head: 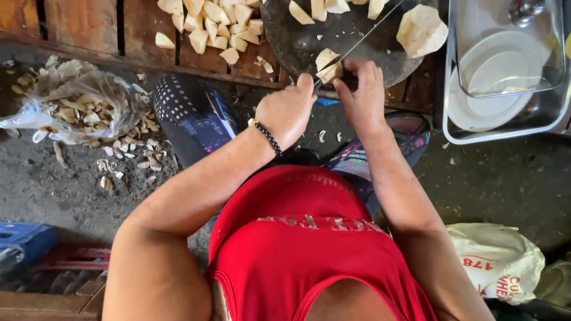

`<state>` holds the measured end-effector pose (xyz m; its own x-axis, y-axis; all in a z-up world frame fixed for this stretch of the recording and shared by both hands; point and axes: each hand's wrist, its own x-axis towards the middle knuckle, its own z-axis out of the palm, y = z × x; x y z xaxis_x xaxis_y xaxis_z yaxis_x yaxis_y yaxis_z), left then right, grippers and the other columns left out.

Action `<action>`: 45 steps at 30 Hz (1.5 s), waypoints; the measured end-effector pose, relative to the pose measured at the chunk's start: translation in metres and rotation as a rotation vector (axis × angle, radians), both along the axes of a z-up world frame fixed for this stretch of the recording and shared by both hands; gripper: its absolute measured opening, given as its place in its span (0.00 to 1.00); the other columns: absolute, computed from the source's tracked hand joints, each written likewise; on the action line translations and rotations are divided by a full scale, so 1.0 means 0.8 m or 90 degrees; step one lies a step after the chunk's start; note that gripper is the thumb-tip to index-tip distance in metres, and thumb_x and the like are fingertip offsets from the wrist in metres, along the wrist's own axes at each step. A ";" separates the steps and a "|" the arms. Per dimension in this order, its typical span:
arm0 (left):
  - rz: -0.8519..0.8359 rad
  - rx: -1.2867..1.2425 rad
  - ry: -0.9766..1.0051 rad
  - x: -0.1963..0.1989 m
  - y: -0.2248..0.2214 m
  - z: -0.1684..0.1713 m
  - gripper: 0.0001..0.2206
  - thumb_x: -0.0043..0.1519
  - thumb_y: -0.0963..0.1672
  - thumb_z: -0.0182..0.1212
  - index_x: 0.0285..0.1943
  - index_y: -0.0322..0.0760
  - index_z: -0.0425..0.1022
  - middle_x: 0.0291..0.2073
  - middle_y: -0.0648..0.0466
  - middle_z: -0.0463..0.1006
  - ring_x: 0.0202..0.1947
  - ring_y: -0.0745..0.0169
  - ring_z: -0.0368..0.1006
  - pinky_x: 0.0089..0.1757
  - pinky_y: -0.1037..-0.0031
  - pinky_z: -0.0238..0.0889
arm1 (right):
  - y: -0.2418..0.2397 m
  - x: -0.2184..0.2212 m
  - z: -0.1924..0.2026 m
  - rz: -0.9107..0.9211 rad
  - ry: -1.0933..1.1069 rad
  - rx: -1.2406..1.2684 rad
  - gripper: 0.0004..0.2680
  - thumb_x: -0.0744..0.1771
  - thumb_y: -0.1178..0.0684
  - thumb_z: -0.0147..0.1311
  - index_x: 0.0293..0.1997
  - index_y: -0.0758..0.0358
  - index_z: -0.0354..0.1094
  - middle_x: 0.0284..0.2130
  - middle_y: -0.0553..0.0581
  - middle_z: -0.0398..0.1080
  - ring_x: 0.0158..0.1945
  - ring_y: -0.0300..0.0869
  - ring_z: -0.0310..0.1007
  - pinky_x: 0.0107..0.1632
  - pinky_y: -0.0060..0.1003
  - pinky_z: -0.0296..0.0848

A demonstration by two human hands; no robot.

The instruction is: Peeling and chopping root vegetables into small pieces on a wooden cutting board using a knife.

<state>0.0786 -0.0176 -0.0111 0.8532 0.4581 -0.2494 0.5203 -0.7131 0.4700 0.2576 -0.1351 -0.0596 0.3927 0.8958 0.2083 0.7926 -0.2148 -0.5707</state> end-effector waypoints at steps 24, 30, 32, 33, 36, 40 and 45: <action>0.025 -0.118 0.122 0.019 -0.023 -0.024 0.09 0.74 0.47 0.45 0.51 0.36 0.59 0.28 0.49 0.81 0.25 0.40 0.80 0.23 0.49 0.67 | -0.002 0.002 -0.023 -0.068 0.038 -0.027 0.09 0.64 0.55 0.68 0.38 0.63 0.68 0.34 0.58 0.69 0.41 0.53 0.65 0.42 0.49 0.63; 0.004 -0.129 0.088 0.026 -0.017 -0.039 0.12 0.68 0.41 0.44 0.59 0.32 0.58 0.35 0.41 0.81 0.32 0.33 0.80 0.30 0.45 0.69 | -0.006 0.001 -0.020 -0.067 0.013 -0.030 0.11 0.63 0.58 0.68 0.39 0.65 0.65 0.35 0.59 0.67 0.42 0.53 0.65 0.43 0.48 0.64; 0.017 -0.177 0.057 0.017 -0.003 -0.020 0.13 0.72 0.46 0.45 0.59 0.32 0.57 0.37 0.38 0.81 0.36 0.28 0.78 0.33 0.40 0.67 | 0.007 -0.001 -0.007 -0.060 -0.010 -0.004 0.10 0.62 0.59 0.67 0.38 0.64 0.65 0.35 0.60 0.68 0.42 0.53 0.65 0.44 0.48 0.65; 0.032 -0.164 0.037 0.009 -0.006 -0.012 0.11 0.72 0.46 0.47 0.54 0.33 0.58 0.33 0.39 0.81 0.32 0.28 0.78 0.31 0.41 0.67 | 0.007 -0.005 0.002 -0.066 0.011 -0.021 0.12 0.62 0.56 0.65 0.43 0.65 0.64 0.38 0.62 0.65 0.43 0.54 0.64 0.45 0.48 0.65; 0.072 -0.185 -0.006 -0.024 0.003 0.017 0.11 0.72 0.47 0.47 0.50 0.33 0.58 0.29 0.40 0.81 0.27 0.31 0.78 0.26 0.44 0.65 | 0.020 -0.023 0.044 -0.008 0.033 -0.076 0.22 0.62 0.57 0.69 0.59 0.67 0.59 0.50 0.67 0.59 0.53 0.58 0.60 0.56 0.52 0.65; 0.189 -0.198 -0.029 -0.083 0.032 0.040 0.12 0.73 0.47 0.48 0.47 0.34 0.56 0.30 0.38 0.79 0.29 0.27 0.76 0.29 0.42 0.62 | 0.055 -0.019 0.039 0.147 -0.162 -0.220 0.23 0.65 0.59 0.67 0.69 0.66 0.65 0.60 0.71 0.60 0.53 0.61 0.61 0.58 0.55 0.69; 0.285 -0.123 -0.079 -0.185 0.045 -0.006 0.11 0.71 0.46 0.52 0.47 0.34 0.56 0.25 0.36 0.75 0.26 0.20 0.71 0.29 0.40 0.58 | 0.061 0.015 0.011 0.166 -0.108 -0.142 0.12 0.65 0.62 0.63 0.55 0.68 0.76 0.54 0.71 0.68 0.57 0.63 0.65 0.62 0.53 0.64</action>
